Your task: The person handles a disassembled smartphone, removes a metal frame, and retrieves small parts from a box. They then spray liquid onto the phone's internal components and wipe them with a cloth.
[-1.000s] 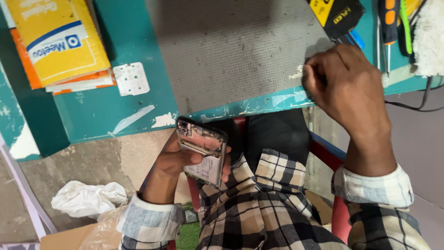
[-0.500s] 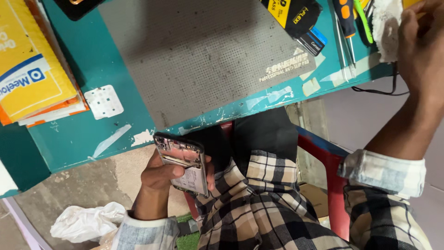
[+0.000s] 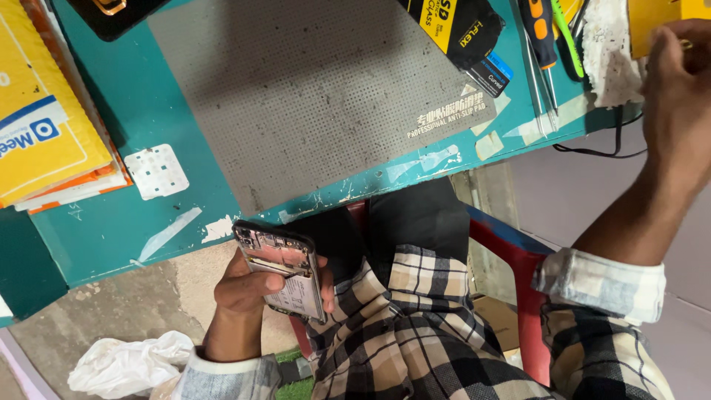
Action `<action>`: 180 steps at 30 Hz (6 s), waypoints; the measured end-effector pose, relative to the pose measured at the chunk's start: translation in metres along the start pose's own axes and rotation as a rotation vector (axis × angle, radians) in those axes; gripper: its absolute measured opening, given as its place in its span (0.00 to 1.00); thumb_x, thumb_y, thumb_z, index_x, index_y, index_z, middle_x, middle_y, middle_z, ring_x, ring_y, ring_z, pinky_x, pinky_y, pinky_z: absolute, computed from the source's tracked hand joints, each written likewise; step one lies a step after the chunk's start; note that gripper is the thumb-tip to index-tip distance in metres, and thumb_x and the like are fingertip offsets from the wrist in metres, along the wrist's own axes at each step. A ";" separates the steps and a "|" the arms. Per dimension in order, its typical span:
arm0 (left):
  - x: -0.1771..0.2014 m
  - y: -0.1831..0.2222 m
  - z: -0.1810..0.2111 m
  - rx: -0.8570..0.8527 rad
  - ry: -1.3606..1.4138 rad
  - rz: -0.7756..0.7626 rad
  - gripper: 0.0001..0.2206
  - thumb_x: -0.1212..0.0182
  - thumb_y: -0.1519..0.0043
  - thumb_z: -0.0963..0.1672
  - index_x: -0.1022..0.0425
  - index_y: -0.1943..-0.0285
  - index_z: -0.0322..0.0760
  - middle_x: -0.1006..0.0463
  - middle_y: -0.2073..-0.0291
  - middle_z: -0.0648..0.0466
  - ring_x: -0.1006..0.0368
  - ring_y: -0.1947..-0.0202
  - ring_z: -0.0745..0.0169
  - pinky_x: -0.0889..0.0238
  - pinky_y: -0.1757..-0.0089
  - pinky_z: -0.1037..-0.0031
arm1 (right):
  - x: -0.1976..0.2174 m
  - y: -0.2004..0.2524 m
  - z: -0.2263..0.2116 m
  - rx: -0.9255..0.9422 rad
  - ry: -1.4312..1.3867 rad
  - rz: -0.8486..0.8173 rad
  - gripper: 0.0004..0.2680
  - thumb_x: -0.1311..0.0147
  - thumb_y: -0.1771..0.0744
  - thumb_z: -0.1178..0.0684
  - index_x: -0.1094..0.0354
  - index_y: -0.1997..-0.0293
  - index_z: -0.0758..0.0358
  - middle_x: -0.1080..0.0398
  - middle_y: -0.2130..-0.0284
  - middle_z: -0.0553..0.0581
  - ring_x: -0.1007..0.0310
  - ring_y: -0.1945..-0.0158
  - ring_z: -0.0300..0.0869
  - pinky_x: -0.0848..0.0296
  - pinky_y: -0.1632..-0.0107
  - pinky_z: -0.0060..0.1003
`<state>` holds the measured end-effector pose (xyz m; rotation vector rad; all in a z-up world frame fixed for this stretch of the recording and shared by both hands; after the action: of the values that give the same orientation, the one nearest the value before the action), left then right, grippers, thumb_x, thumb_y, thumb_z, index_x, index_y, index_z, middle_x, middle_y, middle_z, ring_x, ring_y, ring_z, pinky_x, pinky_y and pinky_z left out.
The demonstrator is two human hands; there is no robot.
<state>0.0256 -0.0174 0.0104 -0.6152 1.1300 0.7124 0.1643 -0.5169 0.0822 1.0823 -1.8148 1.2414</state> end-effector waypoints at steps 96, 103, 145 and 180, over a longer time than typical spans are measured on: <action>0.046 0.000 -0.007 0.011 -0.283 0.358 0.25 0.41 0.39 0.40 0.34 0.30 0.29 0.20 0.47 0.44 0.23 0.44 0.58 0.33 0.41 0.70 | -0.062 0.045 -0.197 0.547 -0.356 -0.156 0.09 0.36 0.41 0.56 0.27 0.62 0.61 0.26 0.48 0.57 0.29 0.39 0.50 0.34 0.38 0.48; 0.136 -0.019 -0.020 0.217 -0.650 0.605 0.26 0.41 0.39 0.41 0.35 0.29 0.28 0.20 0.48 0.42 0.22 0.47 0.55 0.31 0.43 0.68 | -0.071 0.042 -0.194 0.473 -0.327 -0.180 0.10 0.33 0.45 0.56 0.28 0.66 0.58 0.28 0.44 0.58 0.34 0.34 0.52 0.39 0.36 0.51; -0.033 -0.106 0.047 -0.445 -0.246 0.507 0.19 0.51 0.33 0.44 0.37 0.36 0.25 0.22 0.52 0.32 0.20 0.60 0.37 0.22 0.60 0.49 | -0.025 0.030 -0.200 0.221 -0.541 -0.206 0.16 0.24 0.43 0.56 0.23 0.56 0.66 0.27 0.43 0.62 0.25 0.43 0.50 0.25 0.52 0.40; -0.031 -0.091 0.040 -0.412 -0.323 0.326 0.21 0.49 0.31 0.45 0.37 0.33 0.22 0.23 0.47 0.32 0.20 0.55 0.38 0.21 0.55 0.50 | -0.009 -0.030 -0.212 0.521 -0.265 -0.680 0.27 0.26 0.47 0.57 0.26 0.42 0.60 0.34 0.37 0.59 0.32 0.37 0.51 0.25 0.43 0.44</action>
<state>0.1113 -0.0505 0.0595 -0.6361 0.7909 1.2970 0.2109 -0.3202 0.1526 2.0232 -1.1181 1.1884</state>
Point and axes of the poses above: each hand's wrist, its own y-axis away from the middle knuckle, its own x-axis out of the back of the hand, z = x × y, the point moved 3 cm from there along -y, towards the middle knuckle
